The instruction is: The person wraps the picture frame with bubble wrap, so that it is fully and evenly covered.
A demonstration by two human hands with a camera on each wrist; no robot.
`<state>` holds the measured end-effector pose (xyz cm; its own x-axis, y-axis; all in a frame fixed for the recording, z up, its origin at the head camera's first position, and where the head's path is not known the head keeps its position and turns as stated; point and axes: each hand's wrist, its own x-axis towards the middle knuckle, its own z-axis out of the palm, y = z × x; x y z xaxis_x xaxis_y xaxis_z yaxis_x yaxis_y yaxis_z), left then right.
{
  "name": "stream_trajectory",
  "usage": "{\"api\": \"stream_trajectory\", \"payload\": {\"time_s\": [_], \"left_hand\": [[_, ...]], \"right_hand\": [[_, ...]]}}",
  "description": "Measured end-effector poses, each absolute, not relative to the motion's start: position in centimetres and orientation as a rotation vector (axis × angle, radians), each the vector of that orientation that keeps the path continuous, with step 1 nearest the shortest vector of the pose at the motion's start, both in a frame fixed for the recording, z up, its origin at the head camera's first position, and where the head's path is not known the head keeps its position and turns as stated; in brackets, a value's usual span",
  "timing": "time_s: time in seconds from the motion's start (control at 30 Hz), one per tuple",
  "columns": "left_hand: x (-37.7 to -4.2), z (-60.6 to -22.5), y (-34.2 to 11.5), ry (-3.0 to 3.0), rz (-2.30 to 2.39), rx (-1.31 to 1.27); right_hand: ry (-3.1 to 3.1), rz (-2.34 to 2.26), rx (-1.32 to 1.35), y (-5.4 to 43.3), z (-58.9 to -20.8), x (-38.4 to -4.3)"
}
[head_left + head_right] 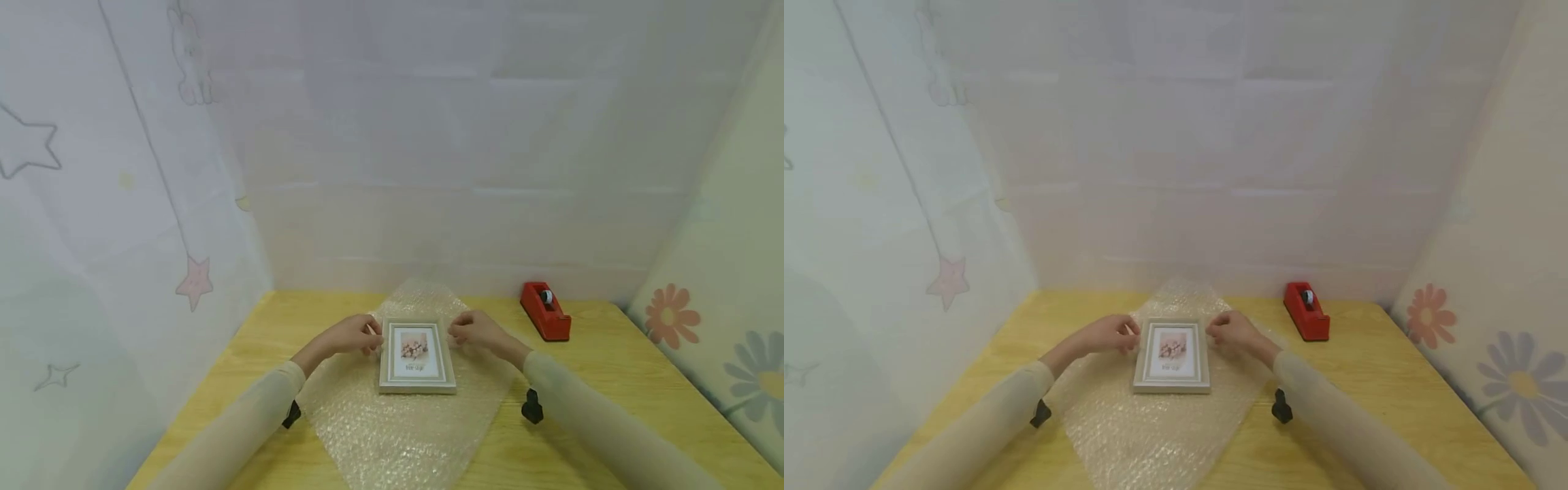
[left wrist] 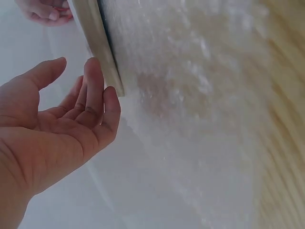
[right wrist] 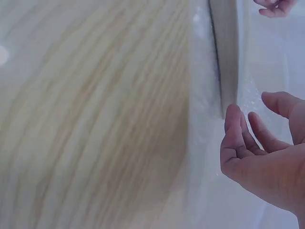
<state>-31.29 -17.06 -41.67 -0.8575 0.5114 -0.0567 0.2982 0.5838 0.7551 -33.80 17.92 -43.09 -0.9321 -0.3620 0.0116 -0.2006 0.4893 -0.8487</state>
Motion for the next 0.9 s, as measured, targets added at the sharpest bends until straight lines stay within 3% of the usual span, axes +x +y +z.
{"api": "stream_trajectory", "payload": {"time_s": [0.2,0.63,0.9], "left_hand": [[-29.7,-41.3,-19.0,2.692,1.007,0.780],[-29.7,-43.6,-25.8,2.852,0.957,0.661],[-29.1,-43.4,-22.9,2.965,0.807,0.712]], "right_hand": [[2.604,-1.402,-0.520,20.0,-42.1,-33.0],[2.935,-1.103,-0.364,25.0,-42.1,-31.8],[3.012,-0.934,-0.224,28.7,-42.9,-31.3]]}}
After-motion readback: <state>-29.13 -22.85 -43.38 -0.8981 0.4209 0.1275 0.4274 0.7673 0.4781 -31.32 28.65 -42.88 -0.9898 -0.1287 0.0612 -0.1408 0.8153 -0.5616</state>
